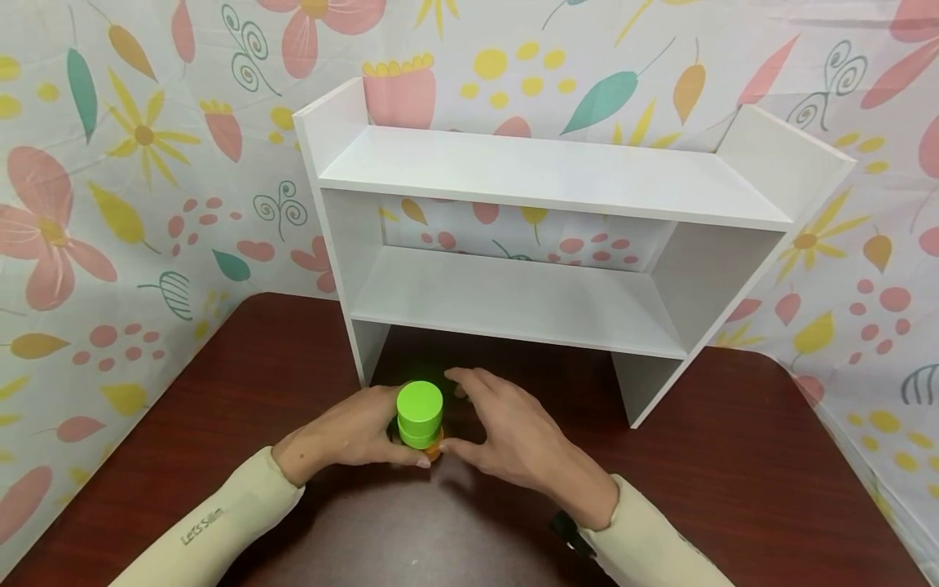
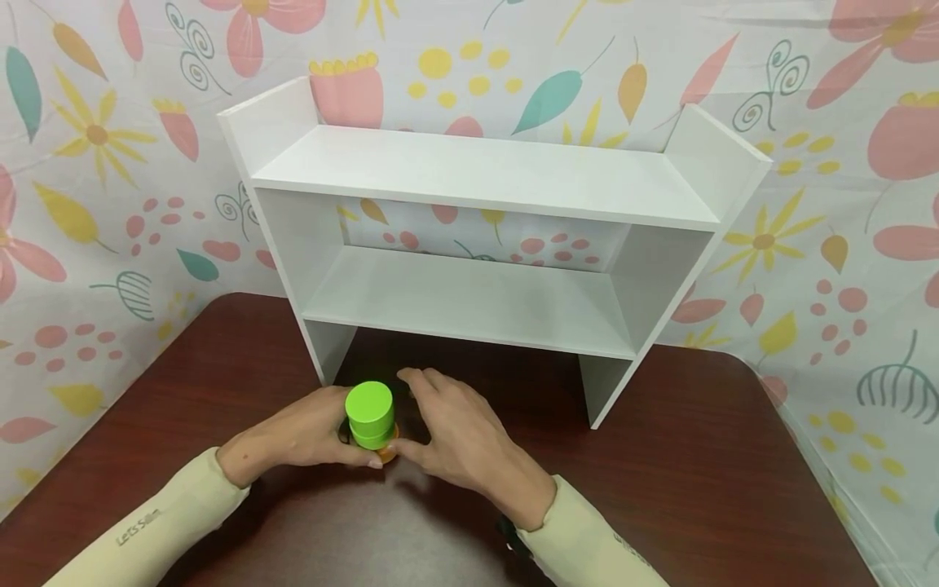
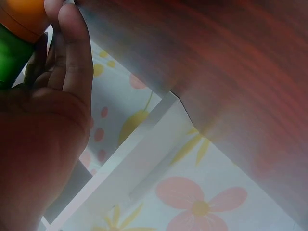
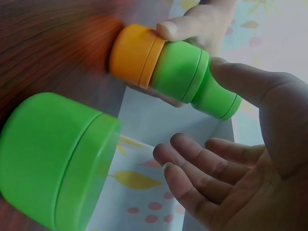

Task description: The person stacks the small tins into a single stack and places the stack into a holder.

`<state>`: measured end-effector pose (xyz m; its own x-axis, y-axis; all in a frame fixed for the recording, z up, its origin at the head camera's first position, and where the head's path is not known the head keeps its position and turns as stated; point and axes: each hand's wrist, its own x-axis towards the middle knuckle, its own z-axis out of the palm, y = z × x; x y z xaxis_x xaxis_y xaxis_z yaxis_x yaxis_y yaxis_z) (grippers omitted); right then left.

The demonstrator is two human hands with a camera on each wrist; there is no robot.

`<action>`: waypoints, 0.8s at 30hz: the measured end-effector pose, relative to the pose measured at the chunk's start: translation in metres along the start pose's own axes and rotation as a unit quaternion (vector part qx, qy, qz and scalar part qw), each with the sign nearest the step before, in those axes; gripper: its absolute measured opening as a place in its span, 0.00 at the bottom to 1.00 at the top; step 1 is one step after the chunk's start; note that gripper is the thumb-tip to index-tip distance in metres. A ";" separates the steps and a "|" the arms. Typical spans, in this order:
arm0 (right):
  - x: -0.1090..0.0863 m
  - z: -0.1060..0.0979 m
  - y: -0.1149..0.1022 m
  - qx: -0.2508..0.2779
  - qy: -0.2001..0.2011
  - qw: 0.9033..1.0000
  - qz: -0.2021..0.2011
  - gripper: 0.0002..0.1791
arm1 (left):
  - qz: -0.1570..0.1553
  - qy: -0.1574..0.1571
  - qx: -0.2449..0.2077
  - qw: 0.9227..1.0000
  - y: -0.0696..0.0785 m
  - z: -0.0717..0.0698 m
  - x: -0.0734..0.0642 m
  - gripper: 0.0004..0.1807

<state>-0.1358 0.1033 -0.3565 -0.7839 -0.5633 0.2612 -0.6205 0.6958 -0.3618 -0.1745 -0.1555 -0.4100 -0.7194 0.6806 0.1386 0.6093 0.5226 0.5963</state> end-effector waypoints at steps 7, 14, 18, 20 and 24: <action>-0.003 -0.001 0.003 0.005 -0.002 1.000 0.001 0.45 | -0.013 -0.004 -0.001 1.000 0.001 0.000 0.001 0.35; -0.006 0.000 0.006 -0.008 0.000 1.000 0.003 0.44 | -0.012 -0.004 0.000 1.000 0.000 0.000 0.000 0.35; -0.007 0.001 0.007 -0.006 -0.001 1.000 0.007 0.43 | -0.009 -0.003 0.000 1.000 -0.001 0.001 0.000 0.35; -0.007 0.001 0.008 -0.001 -0.002 1.000 0.007 0.43 | -0.008 -0.003 -0.003 1.000 -0.001 0.001 0.000 0.35; -0.007 0.001 0.009 0.003 -0.001 1.000 0.006 0.43 | -0.009 -0.003 -0.004 1.000 0.000 0.001 0.000 0.35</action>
<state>-0.1358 0.1133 -0.3630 -0.7917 -0.5555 0.2545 -0.6104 0.7004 -0.3700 -0.1743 -0.1554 -0.4107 -0.7279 0.6746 0.1231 0.5939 0.5304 0.6050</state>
